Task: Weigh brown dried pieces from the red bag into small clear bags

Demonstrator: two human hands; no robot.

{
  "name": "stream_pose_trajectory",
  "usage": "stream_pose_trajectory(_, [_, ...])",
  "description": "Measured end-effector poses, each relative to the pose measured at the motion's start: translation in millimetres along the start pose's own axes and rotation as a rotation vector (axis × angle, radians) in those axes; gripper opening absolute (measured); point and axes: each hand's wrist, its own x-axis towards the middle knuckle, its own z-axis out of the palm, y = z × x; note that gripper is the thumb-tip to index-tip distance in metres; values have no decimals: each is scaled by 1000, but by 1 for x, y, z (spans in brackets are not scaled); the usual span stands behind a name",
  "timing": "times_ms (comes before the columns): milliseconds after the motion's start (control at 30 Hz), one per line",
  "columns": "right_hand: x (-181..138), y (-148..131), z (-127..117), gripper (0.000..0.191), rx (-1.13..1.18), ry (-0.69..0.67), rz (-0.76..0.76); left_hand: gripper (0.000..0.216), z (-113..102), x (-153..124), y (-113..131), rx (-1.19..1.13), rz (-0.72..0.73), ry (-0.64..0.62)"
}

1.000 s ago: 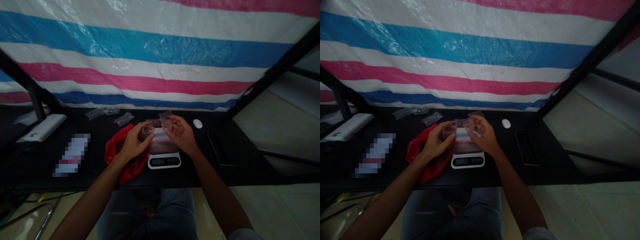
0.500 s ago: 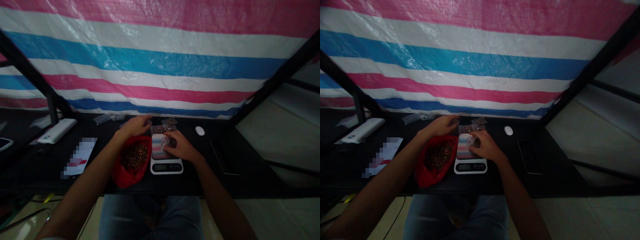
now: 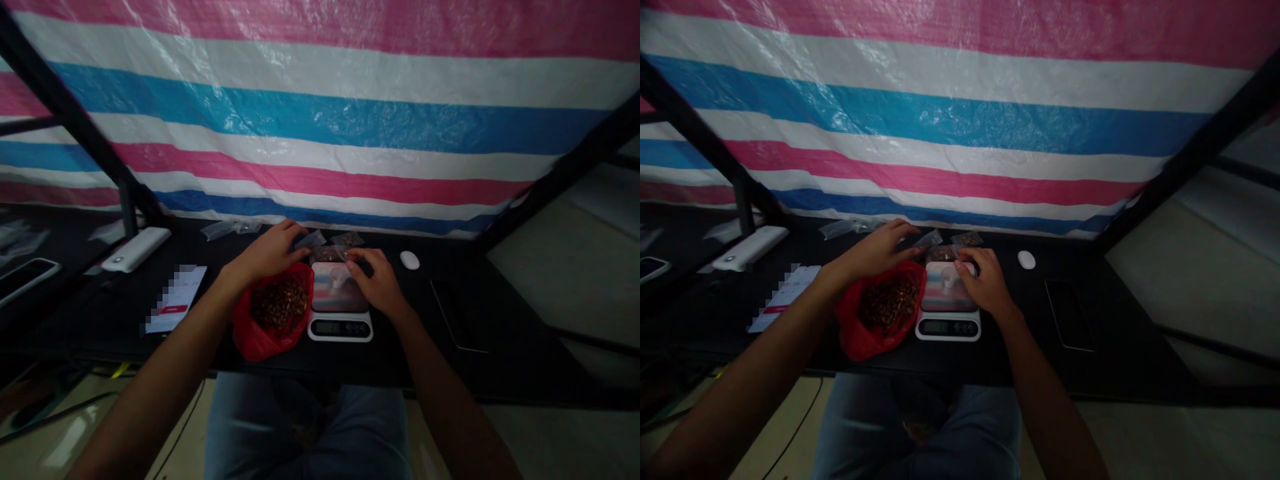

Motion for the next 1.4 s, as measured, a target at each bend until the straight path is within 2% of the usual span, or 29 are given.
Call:
stream_pose_trajectory(33, [0, 0, 0, 17, 0, 16, 7, 31, -7, -10, 6, -31, 9, -92])
stream_pose_trajectory(67, [0, 1, 1, 16, -1, 31, 11, 25, -12, -20, 10, -78, 3, -237])
stream_pose_trajectory(133, [0, 1, 1, 16, -2, 54, 13, 21, -14, -37, 17, -127, -17, -485])
stream_pose_trajectory(200, [-1, 1, 2, 16, -3, 65, 12, 26, -6, -48, 20, -57, -37, -553])
stream_pose_trajectory(333, [-1, 0, 4, 15, -6, 60, 3, 39, 20, -52, 22, 54, -24, -490])
stream_pose_trajectory(467, [-1, 1, 4, 14, -7, 34, 12, 34, 30, -49, 28, 74, 13, -465])
stream_pose_trajectory(633, [-1, 0, 4, 15, -3, 15, -8, 16, 27, -51, 29, 67, 34, -432])
stream_pose_trajectory(833, [0, -2, 4, 14, 3, 0, -4, 19, 28, -50, 13, -26, 66, -451])
stream_pose_trajectory(1000, [0, -2, 3, 15, 11, -5, -20, 15, 17, -47, 6, -74, 86, -438])
stream_pose_trajectory(1200, [-1, -2, 3, 15, 5, -11, -15, 27, 6, -47, 2, -159, 40, -520])
stream_pose_trajectory(1400, [0, -1, 4, 14, 8, -13, -44, 25, -5, -49, -4, -128, 19, -451])
